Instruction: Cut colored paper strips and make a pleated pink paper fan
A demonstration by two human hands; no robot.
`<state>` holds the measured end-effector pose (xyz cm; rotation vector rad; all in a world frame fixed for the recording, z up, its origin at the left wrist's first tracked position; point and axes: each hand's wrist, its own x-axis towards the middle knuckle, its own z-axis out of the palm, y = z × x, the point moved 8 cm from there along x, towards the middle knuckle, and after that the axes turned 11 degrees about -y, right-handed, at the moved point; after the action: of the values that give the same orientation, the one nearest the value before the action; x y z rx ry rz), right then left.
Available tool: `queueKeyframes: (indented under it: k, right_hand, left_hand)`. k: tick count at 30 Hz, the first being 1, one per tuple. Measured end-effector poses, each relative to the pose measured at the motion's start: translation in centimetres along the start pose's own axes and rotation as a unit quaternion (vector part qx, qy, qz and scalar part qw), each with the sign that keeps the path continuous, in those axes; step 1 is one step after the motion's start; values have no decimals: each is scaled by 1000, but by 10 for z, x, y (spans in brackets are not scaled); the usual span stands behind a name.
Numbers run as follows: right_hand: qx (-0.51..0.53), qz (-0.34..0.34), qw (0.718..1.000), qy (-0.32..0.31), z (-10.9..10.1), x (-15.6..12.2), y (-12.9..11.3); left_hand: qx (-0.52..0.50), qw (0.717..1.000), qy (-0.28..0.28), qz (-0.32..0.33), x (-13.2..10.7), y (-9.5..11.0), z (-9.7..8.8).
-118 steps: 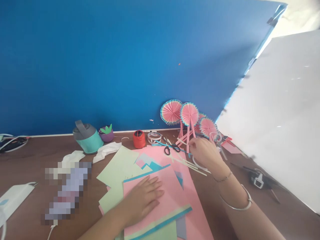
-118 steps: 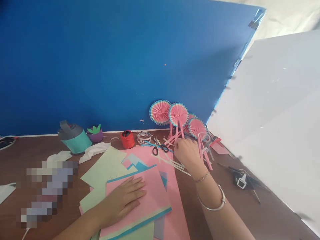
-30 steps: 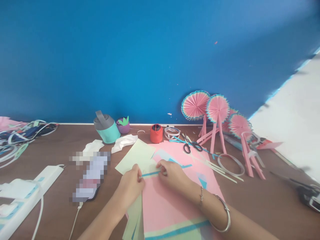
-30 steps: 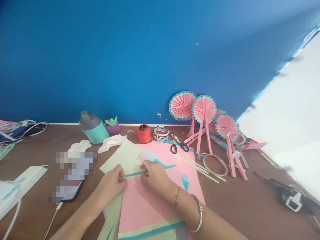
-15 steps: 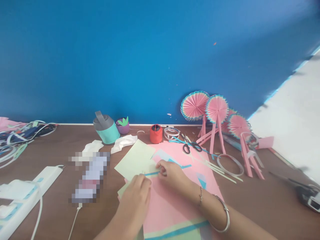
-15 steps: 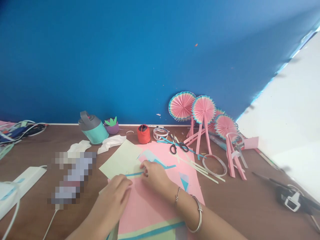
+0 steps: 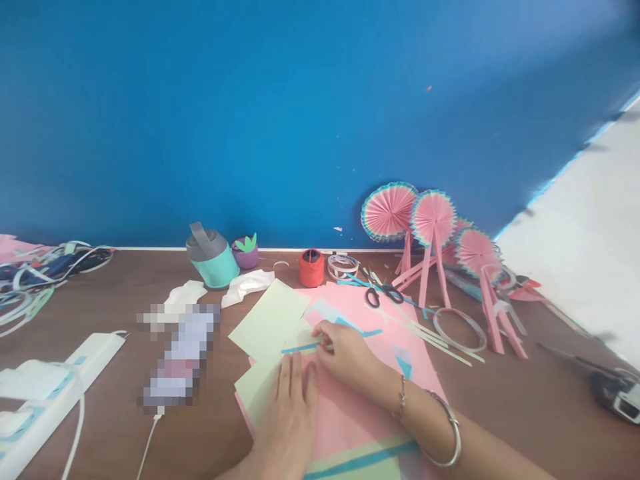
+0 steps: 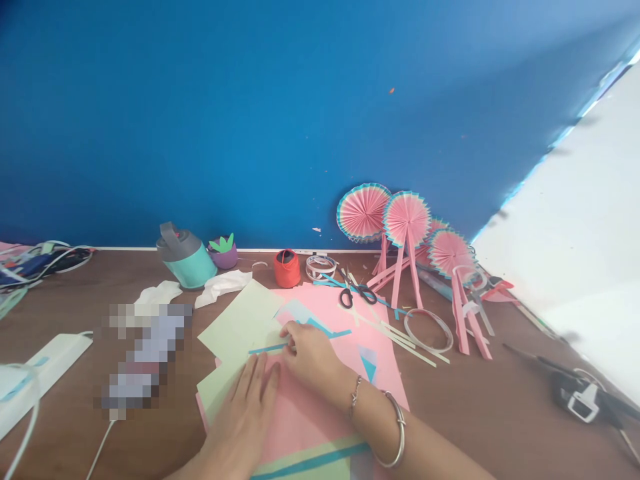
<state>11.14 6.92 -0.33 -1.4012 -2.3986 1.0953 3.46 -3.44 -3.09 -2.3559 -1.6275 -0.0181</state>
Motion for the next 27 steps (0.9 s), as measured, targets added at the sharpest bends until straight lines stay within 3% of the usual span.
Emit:
queueKeyframes:
  k: [6,18,27]
  right_hand:
    - [0,-6,1000,2,-1,0,-1]
    - [-2,-17,1000,-3,-1,0,-3]
    - [-10,-26,1000,-2,-1,1,-3]
  left_hand:
    - [22,1000,-9,1,1,1,-8]
    - [25,1000,-7,-14,-2,2,1]
    - [35,999,10,-13,0,2,-8]
